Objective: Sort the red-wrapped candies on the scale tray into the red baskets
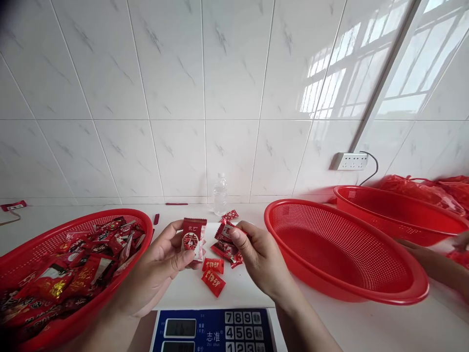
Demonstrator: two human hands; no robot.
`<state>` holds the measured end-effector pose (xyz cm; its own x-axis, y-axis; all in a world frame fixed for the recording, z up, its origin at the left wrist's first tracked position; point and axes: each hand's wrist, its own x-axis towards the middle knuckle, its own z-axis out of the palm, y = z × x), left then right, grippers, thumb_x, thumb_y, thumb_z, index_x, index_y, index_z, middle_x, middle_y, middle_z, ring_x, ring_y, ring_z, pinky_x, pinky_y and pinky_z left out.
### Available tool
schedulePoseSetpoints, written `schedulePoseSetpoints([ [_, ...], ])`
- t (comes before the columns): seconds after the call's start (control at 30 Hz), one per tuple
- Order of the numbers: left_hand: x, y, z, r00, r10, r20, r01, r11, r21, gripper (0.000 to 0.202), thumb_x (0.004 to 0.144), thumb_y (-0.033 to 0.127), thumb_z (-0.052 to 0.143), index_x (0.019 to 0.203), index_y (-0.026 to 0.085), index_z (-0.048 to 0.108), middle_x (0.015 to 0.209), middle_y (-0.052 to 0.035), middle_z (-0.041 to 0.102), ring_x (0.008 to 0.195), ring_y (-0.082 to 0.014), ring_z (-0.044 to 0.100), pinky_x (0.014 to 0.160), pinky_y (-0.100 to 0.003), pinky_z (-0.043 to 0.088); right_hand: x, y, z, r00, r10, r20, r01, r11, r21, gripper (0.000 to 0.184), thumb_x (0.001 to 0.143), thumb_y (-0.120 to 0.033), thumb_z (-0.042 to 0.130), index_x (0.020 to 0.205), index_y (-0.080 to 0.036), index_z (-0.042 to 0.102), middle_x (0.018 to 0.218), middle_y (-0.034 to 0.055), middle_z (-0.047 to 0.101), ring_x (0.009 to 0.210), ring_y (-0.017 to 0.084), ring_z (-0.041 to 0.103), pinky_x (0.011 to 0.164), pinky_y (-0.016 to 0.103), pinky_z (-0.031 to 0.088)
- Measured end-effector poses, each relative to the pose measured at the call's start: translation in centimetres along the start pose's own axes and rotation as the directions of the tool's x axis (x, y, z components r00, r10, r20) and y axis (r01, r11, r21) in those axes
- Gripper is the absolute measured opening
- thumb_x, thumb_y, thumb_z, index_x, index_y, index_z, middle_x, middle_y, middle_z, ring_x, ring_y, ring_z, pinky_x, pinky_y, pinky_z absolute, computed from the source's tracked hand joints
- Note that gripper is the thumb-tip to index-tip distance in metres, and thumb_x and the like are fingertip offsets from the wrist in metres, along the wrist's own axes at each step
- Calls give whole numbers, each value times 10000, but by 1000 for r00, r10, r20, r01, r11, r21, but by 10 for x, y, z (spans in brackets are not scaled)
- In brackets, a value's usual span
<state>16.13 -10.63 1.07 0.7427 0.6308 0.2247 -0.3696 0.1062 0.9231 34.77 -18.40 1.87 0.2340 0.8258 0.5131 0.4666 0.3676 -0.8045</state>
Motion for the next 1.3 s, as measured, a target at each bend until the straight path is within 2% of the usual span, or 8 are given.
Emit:
schedulePoseSetpoints([
  [0.1,-2,2,3,1000,17,18,-18,1000,21,366,879,266,712,1229,250,603,1195,-70,650,1036,-159,599,816,-235,523,-1,-3,-1,1000,-22,-15,22,1000,17,556,890,-685,494,617,-201,508,546,-17,473,485,107,410,438,228,356],
  [0.33,-7,0,9,998,15,63,-16,1000,15,230,888,315,699,1072,200,625,901,-24,670,750,-93,594,643,-186,505,-14,-11,12,980,-13,199,-14,991,137,539,898,-672,508,668,-186,540,593,-15,498,556,112,428,506,237,348],
  [0.43,-10,-3,11,1000,17,-1,-17,1000,13,248,848,318,743,997,201,583,804,14,646,651,-69,562,570,-166,469,-19,-16,18,953,17,301,-72,982,174,536,864,-694,545,724,-178,573,658,-4,538,619,124,470,564,250,380],
  [0.57,-16,-3,16,982,87,-165,-84,996,28,310,815,306,764,1018,220,546,777,28,642,600,-69,537,543,-182,458,-23,-21,20,917,-7,398,-89,971,223,496,825,-665,629,875,-171,633,816,37,624,727,151,519,636,267,416],
  [0.77,-27,0,26,922,161,-351,-154,987,46,370,777,286,788,1024,248,514,753,41,660,581,-82,564,529,-177,486,-27,-23,17,930,-38,366,-67,960,271,338,936,-529,575,897,-196,619,790,4,579,718,126,511,633,237,422],
  [0.97,-31,-3,23,943,242,-228,-230,970,78,275,852,265,718,1048,247,525,778,4,707,636,-124,648,558,-204,526,-31,-24,15,939,-39,343,-60,960,272,318,972,-469,545,833,-190,609,712,-6,582,658,108,506,584,223,398],
  [1.13,-32,1,27,936,217,-277,-216,976,33,276,826,243,745,1026,259,556,809,31,699,729,-126,683,679,-211,563,-30,-22,16,947,-41,319,-56,956,288,356,942,-512,574,813,-182,610,684,-9,560,628,107,480,555,227,381],
  [1.3,-31,4,32,944,210,-255,-208,978,32,253,815,222,768,993,267,593,755,59,667,668,-78,650,627,-139,523,-31,-26,21,947,-46,317,-55,952,302,402,873,-585,633,820,-187,631,711,-5,558,652,118,488,579,240,404],
])
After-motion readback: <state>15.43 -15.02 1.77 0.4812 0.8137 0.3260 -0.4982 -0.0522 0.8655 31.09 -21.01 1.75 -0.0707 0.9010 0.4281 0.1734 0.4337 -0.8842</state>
